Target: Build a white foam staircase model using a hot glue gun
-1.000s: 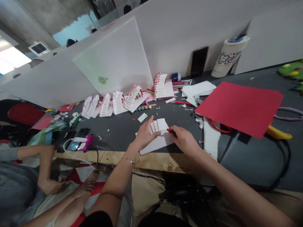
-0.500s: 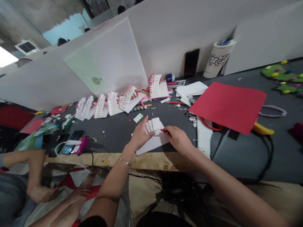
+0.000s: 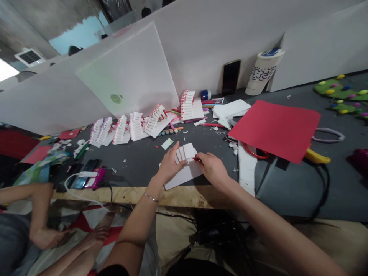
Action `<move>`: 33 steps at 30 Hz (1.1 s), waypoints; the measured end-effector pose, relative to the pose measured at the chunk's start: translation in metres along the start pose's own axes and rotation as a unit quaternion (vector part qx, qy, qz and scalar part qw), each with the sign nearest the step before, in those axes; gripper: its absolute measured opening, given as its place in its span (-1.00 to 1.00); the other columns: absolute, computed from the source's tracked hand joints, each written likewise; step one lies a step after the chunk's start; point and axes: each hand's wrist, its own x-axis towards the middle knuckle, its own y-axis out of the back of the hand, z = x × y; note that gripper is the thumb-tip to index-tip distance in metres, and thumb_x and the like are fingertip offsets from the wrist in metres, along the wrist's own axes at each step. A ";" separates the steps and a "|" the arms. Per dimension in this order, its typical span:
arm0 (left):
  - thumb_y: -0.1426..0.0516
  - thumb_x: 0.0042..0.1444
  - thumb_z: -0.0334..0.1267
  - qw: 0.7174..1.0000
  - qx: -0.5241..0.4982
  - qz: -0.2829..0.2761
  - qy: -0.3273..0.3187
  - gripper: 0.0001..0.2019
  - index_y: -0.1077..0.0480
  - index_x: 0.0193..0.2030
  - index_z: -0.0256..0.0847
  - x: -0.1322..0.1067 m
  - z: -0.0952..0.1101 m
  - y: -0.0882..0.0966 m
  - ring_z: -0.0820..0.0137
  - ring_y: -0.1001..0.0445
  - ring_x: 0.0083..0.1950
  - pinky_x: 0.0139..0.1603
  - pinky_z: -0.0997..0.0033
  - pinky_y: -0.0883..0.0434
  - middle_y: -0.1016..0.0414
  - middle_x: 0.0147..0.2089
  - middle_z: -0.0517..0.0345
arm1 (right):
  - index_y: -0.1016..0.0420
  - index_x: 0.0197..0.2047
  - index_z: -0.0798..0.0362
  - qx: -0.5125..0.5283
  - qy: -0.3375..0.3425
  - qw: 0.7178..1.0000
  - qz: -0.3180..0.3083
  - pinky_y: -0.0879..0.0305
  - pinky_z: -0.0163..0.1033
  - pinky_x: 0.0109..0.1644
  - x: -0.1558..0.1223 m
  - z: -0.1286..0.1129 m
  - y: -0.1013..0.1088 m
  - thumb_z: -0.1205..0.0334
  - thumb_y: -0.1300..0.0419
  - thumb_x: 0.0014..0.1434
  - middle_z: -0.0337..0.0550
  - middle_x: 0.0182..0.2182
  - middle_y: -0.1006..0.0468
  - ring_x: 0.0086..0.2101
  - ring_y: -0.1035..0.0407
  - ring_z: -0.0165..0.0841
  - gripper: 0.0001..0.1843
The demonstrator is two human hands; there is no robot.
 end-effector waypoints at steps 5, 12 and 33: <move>-0.09 0.05 0.39 1.000 0.012 0.001 -0.008 0.00 0.04 0.47 -0.19 0.000 -0.001 -0.002 0.00 -0.30 0.33 0.31 -0.01 -0.26 -0.29 0.35 -0.20 | -0.51 -0.18 0.08 -0.010 -0.008 1.000 -0.002 -0.02 -0.30 -0.39 0.001 0.000 -0.004 0.33 -0.05 0.32 -0.14 -0.49 -0.45 -0.37 -0.34 -0.29 -0.81; -0.11 0.08 0.35 0.999 0.043 -0.002 -0.009 -0.04 0.05 0.47 -0.16 0.000 0.000 -0.002 0.00 -0.31 0.32 0.30 -0.04 -0.25 -0.31 0.34 -0.18 | -0.49 -0.15 0.06 -0.001 -0.011 1.000 0.008 -0.06 -0.30 -0.38 0.000 0.003 -0.010 0.32 -0.06 0.31 -0.14 -0.46 -0.50 -0.36 -0.38 -0.28 -0.82; -0.23 -0.02 0.31 0.999 0.036 -0.003 -0.006 0.03 0.04 0.47 -0.16 0.000 0.001 0.002 0.01 -0.33 0.31 0.30 -0.01 -0.24 -0.35 0.32 -0.18 | -0.42 -0.25 0.03 0.059 0.026 0.996 0.056 -0.21 -0.27 -0.29 0.001 0.010 -0.020 0.38 -0.13 0.20 -0.08 -0.34 -0.58 -0.31 -0.41 -0.26 -0.91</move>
